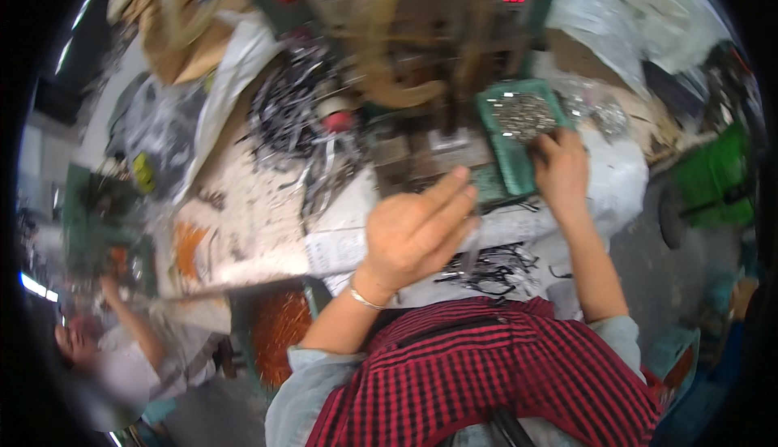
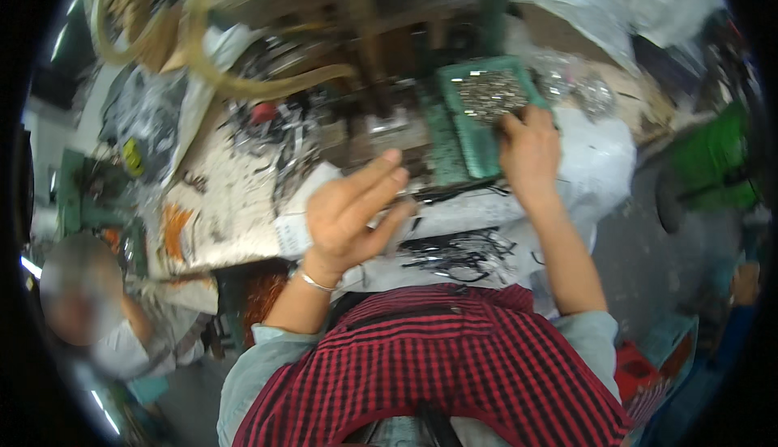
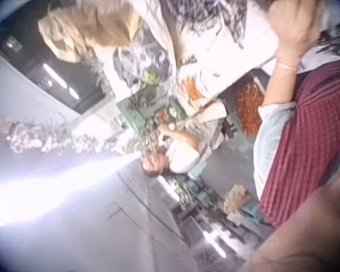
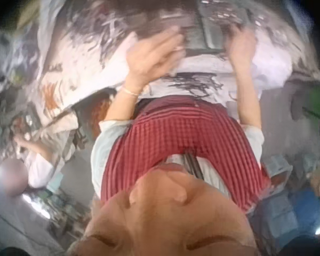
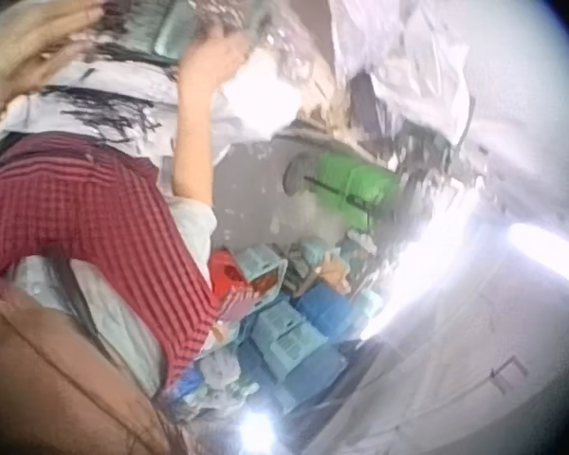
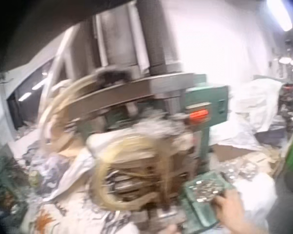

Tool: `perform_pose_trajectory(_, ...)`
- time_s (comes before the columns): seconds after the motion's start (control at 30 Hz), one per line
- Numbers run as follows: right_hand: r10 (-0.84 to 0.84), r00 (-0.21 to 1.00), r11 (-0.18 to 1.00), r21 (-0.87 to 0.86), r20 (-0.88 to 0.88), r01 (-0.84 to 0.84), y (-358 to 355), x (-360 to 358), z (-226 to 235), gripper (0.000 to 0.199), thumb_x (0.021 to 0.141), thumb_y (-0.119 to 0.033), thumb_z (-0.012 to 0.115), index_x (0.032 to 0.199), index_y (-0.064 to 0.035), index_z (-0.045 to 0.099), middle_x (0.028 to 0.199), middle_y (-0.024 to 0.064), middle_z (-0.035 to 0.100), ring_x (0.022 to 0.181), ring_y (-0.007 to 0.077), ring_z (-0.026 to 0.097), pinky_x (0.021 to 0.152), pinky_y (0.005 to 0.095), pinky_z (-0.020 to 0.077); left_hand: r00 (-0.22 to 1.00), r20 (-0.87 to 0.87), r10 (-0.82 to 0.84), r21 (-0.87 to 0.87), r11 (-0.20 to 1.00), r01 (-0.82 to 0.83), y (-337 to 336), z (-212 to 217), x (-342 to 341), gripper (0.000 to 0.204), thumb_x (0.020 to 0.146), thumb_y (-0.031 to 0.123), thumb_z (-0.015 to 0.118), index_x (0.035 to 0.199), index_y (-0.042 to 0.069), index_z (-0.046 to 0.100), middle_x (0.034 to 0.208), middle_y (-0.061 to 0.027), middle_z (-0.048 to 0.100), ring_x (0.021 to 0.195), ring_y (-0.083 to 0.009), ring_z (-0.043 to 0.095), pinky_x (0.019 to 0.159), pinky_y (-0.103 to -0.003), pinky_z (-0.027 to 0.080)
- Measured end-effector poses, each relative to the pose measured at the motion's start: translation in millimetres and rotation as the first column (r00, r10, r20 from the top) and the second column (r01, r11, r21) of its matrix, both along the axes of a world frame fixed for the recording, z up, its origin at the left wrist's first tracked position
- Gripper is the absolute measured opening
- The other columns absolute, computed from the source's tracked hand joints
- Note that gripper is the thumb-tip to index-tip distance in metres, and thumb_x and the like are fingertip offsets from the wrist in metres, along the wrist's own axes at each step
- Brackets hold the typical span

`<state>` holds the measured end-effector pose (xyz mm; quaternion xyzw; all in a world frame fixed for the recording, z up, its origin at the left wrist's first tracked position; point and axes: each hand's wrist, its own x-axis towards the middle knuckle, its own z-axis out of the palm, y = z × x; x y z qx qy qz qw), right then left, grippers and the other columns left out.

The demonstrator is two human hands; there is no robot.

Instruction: The person repeatedly picks small metallic components from a green tray and places them into a machine fixture, then presses a red button to activate the machine. The person also handles black plastic strips, placing them into the machine and removing them after processing.

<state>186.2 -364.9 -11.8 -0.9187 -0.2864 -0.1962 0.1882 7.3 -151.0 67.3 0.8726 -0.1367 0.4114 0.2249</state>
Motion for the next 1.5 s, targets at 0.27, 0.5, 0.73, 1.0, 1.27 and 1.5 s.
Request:
perform_pose_trajectory(0.27, 0.031, 0.993, 0.97, 0.243, -0.115, -0.002, 1.7, -1.1, 1.0, 0.015, 0.089, -0.005, 0.067, 0.104, -0.0056, 0.068, 0.092, 0.0126, 0.072, 0.089, 0.034, 0.069, 0.08, 0.0458, 0.0512, 0.823, 0.112, 0.557, -0.095, 0.831, -0.549, 83.4, -2.4, -88.8, 0.015, 0.082, -0.003, 0.076, 0.095, 0.005, 0.076, 0.102, -0.0125, 0.077, 0.066, -0.0214, 0.065, 0.06, -0.03, 0.051)
perform_pose_trajectory(0.5, 0.053, 0.996, 0.906, 0.423, -0.073, -0.017, 29.5, -0.9, 8.2, 0.013, 0.089, -0.006, 0.071, 0.101, -0.0051, 0.073, 0.094, 0.0132, 0.074, 0.091, 0.0336, 0.071, 0.084, 0.041, 0.0527, 0.566, -0.481, 0.669, 0.226, 0.719, -0.658, 135.6, -48.9, -47.1, 0.016, 0.084, 0.013, 0.077, 0.099, 0.006, 0.077, 0.096, -0.0133, 0.066, 0.08, -0.0345, 0.066, 0.074, -0.043, 0.053)
perform_pose_trajectory(0.73, -0.089, 0.972, 0.848, 0.495, -0.22, 0.19, -32.1, -17.7, -8.6, 0.015, 0.088, -0.004, 0.072, 0.102, -0.0028, 0.076, 0.095, 0.0125, 0.075, 0.09, 0.0282, 0.071, 0.085, 0.0362, 0.0534, 0.563, -0.468, 0.681, 0.05, 0.656, -0.753, 195.6, -97.8, -67.1, 0.006, 0.086, 0.009, 0.074, 0.091, 0.005, 0.076, 0.094, -0.0108, 0.069, 0.075, -0.0292, 0.068, 0.068, -0.039, 0.053)
perform_pose_trajectory(1.0, 0.436, 0.877, 0.635, 0.759, -0.202, -0.141, 34.5, -49.7, 80.8, 0.015, 0.087, 0.0, 0.072, 0.102, 0.0006, 0.073, 0.099, 0.0101, 0.075, 0.094, 0.0204, 0.071, 0.087, 0.0321, 0.0536, 0.914, -0.356, 0.197, -0.734, 0.547, -0.404, 206.0, -75.2, -53.3, 0.016, 0.097, 0.0, 0.064, 0.113, 0.003, 0.063, 0.089, -0.0032, 0.065, 0.068, -0.0079, 0.058, 0.059, -0.021, 0.049)
perform_pose_trajectory(1.27, 0.54, 0.816, 0.442, 0.895, -0.206, -0.066, 98.9, -50.7, 77.2, 0.034, 0.088, 0.001, 0.071, 0.12, 0.0001, 0.059, 0.1, 0.0111, 0.072, 0.095, 0.0156, 0.07, 0.087, 0.0305, 0.0529, 0.954, -0.229, 0.195, -0.903, 0.324, -0.283, 122.1, -99.0, -23.1, 0.005, 0.099, 0.003, 0.068, 0.101, 0.001, 0.063, 0.09, -0.0044, 0.067, 0.07, -0.011, 0.066, 0.061, -0.022, 0.048)
perform_pose_trajectory(1.5, 0.623, 0.741, 0.375, 0.927, -0.25, -0.003, 100.6, -58.6, 75.9, 0.046, 0.088, 0.006, 0.071, 0.13, 0.0031, 0.051, 0.117, 0.0128, 0.067, 0.106, 0.0144, 0.065, 0.095, 0.0291, 0.0513, 0.931, 0.353, -0.095, -0.673, 0.666, 0.323, 57.4, 45.3, -12.6, 0.011, 0.105, 0.006, 0.056, 0.109, -0.004, 0.058, 0.104, -0.0226, 0.067, 0.082, -0.0231, 0.07, 0.065, -0.033, 0.064)
